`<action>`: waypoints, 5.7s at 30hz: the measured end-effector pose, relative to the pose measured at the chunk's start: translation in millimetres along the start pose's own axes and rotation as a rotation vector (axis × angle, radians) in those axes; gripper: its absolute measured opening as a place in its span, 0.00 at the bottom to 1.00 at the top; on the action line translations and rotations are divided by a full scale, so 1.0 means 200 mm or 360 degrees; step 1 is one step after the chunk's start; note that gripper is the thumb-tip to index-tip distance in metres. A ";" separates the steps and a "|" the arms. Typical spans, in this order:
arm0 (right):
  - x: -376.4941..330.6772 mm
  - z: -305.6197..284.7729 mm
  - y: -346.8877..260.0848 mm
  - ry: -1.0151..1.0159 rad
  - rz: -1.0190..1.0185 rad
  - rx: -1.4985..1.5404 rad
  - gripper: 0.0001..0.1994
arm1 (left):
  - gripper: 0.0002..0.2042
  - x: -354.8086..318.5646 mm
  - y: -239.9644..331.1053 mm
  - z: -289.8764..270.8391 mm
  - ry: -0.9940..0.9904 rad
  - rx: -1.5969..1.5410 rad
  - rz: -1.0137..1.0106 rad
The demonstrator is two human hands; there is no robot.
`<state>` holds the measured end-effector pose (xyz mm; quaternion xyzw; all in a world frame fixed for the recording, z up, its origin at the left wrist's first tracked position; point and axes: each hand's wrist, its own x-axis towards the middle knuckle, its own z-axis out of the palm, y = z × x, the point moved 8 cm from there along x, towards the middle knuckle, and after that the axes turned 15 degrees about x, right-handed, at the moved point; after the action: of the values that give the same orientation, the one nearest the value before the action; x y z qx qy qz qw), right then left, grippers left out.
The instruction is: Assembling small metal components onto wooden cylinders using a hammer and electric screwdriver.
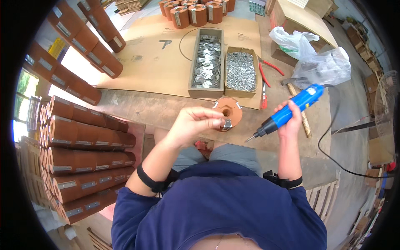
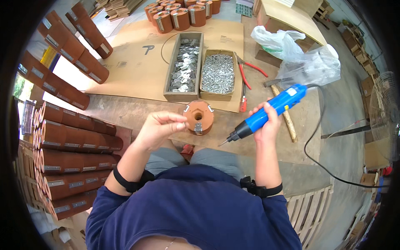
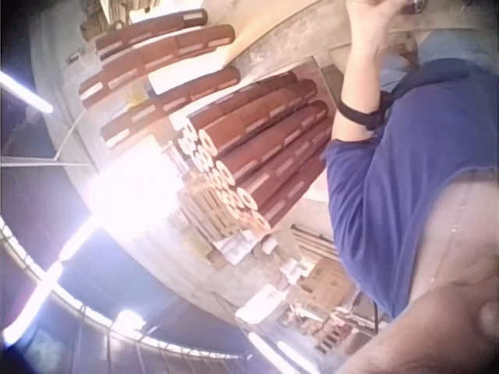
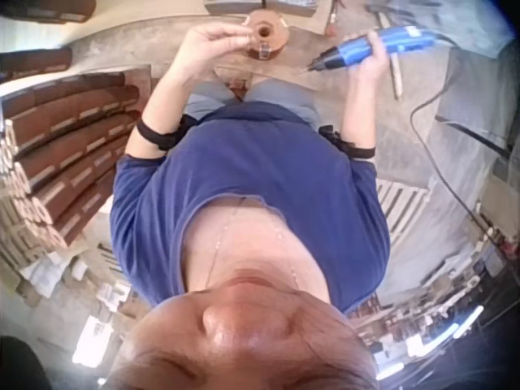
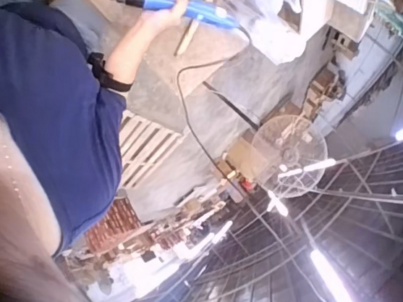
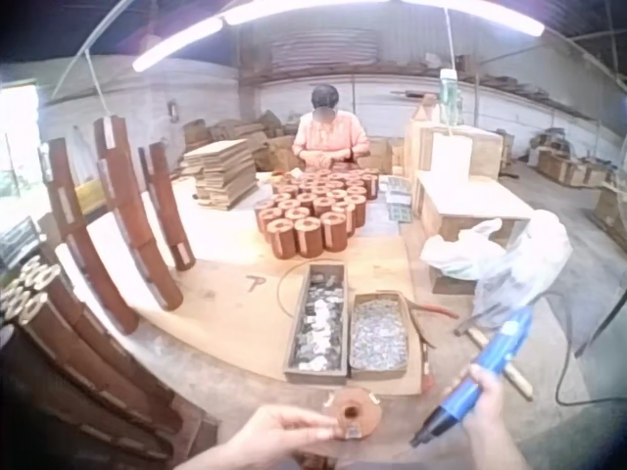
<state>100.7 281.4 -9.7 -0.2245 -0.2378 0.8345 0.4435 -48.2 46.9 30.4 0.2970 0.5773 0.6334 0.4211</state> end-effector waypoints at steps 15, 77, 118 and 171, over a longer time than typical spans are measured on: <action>-0.48 0.75 -0.21 -0.1144 -0.0479 0.0269 0.29 | 0.07 -0.13 -0.20 0.15 -0.0149 -0.0714 -0.0163; -0.49 1.04 0.10 -0.1406 -0.0694 -0.0781 0.26 | 0.29 -0.02 0.05 0.15 0.0710 0.2002 0.0770; -0.44 1.04 0.13 -0.1466 -0.0611 -0.0747 0.26 | 0.21 0.05 -0.05 0.12 0.0655 0.1771 0.0763; 0.13 -0.39 0.20 0.0318 0.0220 -0.0043 0.14 | 0.21 -0.03 0.09 0.06 0.0273 0.2248 0.0342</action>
<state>107.4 298.2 -98.4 -0.3285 -0.1876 0.8332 0.4033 -39.0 47.1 50.1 0.5029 0.8478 0.1676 0.0171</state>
